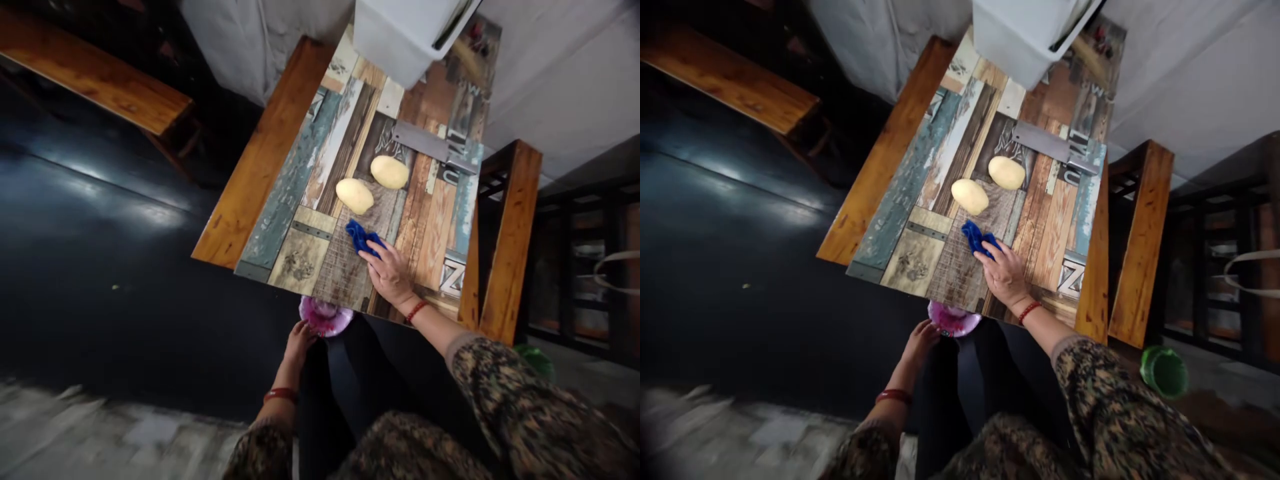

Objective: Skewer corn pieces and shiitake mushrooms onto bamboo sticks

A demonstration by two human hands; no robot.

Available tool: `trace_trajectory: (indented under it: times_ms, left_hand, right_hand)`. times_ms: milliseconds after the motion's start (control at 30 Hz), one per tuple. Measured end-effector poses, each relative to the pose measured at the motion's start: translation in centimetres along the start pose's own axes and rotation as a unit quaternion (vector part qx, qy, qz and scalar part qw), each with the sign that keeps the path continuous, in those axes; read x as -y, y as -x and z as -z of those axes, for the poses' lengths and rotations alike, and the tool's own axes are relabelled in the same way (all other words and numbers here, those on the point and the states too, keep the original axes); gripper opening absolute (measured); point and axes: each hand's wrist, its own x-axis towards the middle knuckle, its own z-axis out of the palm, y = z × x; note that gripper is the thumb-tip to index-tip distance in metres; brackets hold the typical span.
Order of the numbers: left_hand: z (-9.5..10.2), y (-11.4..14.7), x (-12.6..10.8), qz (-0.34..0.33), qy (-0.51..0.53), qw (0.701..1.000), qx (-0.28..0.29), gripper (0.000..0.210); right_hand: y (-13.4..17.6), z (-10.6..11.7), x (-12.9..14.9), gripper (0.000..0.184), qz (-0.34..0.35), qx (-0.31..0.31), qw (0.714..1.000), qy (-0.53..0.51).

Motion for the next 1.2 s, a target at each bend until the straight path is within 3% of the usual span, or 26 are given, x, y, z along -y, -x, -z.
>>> trace_trajectory:
  times_ms: [133,233,400,533,667,767,900,967,1100,1200]
  left_hand:
    - [0.4,6.4,-2.3,0.001,0.031,0.999,-0.040,0.025]
    - [-1.0,11.1,-4.3,-0.021,0.056,0.997,-0.044,0.032]
    - [-7.7,16.6,-7.4,-0.070,0.080,0.994,-0.018,0.049]
    - [-13.9,19.2,-11.1,-0.070,0.063,0.996,-0.003,0.051]
    - [-18.3,19.7,-15.0,-0.093,0.043,0.995,-0.003,0.046]
    - [-21.0,19.0,-17.5,-0.122,0.024,0.992,-0.002,0.048]
    - [-24.5,17.9,-20.1,-0.157,-0.002,0.988,0.001,0.056]
    - [-25.8,17.5,-21.1,-0.170,-0.024,0.985,-0.012,0.058]
    - [-26.5,16.6,-22.9,-0.181,-0.060,0.980,-0.058,0.056]
    - [-25.9,15.9,-23.7,-0.191,-0.062,0.975,-0.091,0.056]
  right_hand:
    - [-0.1,0.7,0.3,0.042,-0.010,0.010,1.000,-0.018]
    - [-0.8,1.4,0.6,0.041,-0.013,0.025,0.998,-0.049]
    - [-1.8,3.4,0.9,0.046,-0.052,0.042,0.979,-0.193]
    - [-2.1,7.4,1.0,0.056,-0.030,0.043,0.964,-0.262]
    - [-2.9,12.2,-1.1,0.064,-0.032,0.016,0.944,-0.328]
    - [-4.3,14.6,-3.4,0.060,-0.035,0.016,0.942,-0.335]
    - [-6.6,15.9,-5.2,0.045,0.081,0.090,0.946,-0.300]
    - [-8.1,16.1,-6.2,0.037,0.114,0.087,0.946,-0.289]
    - [-11.7,16.2,-10.1,0.034,-0.005,0.034,0.961,-0.276]
    - [-13.3,15.9,-13.2,0.037,-0.061,0.036,0.964,-0.256]
